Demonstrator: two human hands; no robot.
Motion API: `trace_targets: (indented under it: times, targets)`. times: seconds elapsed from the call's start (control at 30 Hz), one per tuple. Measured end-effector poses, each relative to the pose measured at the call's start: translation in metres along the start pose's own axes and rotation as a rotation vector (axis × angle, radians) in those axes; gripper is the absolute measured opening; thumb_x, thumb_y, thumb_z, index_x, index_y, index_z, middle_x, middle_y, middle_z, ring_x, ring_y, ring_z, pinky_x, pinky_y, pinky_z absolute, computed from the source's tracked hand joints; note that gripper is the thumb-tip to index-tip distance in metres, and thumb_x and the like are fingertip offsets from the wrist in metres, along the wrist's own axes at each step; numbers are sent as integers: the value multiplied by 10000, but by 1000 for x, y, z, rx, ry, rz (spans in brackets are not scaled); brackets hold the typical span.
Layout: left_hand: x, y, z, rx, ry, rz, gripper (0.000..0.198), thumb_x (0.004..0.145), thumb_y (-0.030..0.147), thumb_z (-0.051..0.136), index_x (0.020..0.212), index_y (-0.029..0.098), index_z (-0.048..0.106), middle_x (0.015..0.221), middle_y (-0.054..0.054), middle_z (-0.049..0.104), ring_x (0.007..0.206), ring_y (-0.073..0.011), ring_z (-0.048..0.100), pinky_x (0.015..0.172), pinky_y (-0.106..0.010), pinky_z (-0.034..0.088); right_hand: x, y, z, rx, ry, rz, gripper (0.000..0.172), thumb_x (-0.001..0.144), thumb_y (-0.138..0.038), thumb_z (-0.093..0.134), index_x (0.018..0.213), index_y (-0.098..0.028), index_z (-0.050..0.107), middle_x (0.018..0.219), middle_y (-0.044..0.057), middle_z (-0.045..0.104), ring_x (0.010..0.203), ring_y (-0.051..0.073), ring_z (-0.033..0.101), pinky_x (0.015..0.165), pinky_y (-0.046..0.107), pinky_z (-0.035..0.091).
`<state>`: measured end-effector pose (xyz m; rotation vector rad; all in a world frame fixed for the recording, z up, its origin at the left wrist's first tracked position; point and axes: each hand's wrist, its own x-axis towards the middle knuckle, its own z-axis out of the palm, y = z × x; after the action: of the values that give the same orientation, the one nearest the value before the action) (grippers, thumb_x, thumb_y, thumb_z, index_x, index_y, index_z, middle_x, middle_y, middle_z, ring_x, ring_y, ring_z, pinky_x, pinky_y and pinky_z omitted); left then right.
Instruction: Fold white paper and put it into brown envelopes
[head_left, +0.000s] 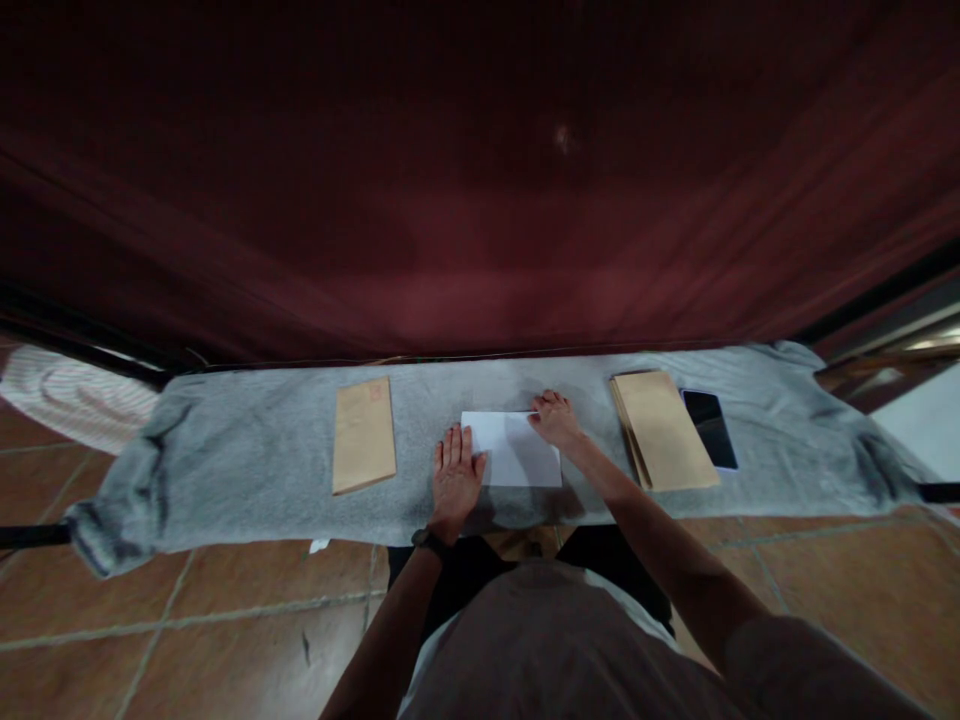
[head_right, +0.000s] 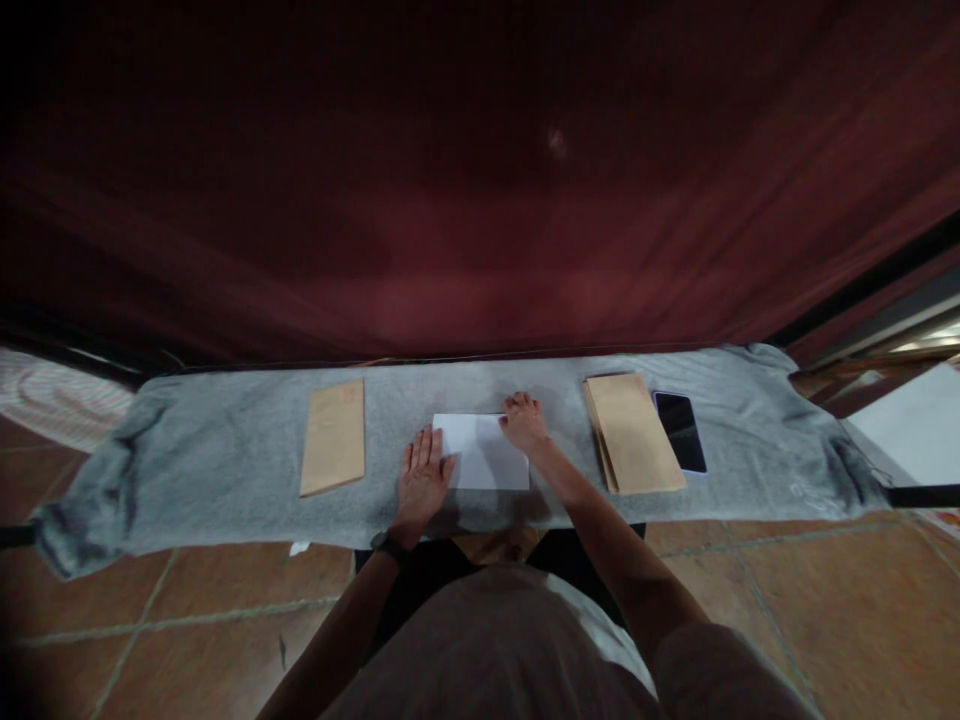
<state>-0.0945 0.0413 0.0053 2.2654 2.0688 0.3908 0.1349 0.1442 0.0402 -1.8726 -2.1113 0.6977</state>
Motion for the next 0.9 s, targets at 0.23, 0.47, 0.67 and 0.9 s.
trace_targets:
  times: [0.23,0.47,0.67,0.9]
  targets:
    - [10,3,-14,-101,94,10,605,1043,409,391,1569,120,322,1646,-185,301,1530,-329,271,1230,-561,265,-17,31,-6,462,64,150,139,836,-304,585,826,-210,687,828,24,705,826,190,644,785,298,500]
    - [-8,30,-22,-303,-124,456,764,973,505,555,1603,201,249,1674,-125,260,1553,-261,220,1251,-480,268,-72,42,13,962,145,338,478,707,-666,655,815,-201,631,719,24,665,676,207,636,551,285,472]
    - [-30,43,-7,-211,-186,470,638,983,311,549,1577,232,330,1630,-96,370,1520,-232,314,1251,-472,270,-96,37,24,1134,150,421,479,653,-648,747,831,-215,643,710,28,667,692,218,643,545,289,496]
    - [-30,20,-9,-327,-210,487,454,1008,187,448,1450,258,528,1488,-38,572,1405,-183,493,1194,-416,402,-123,53,28,1059,189,342,494,799,-595,653,1152,-250,639,864,32,705,756,218,659,662,359,578]
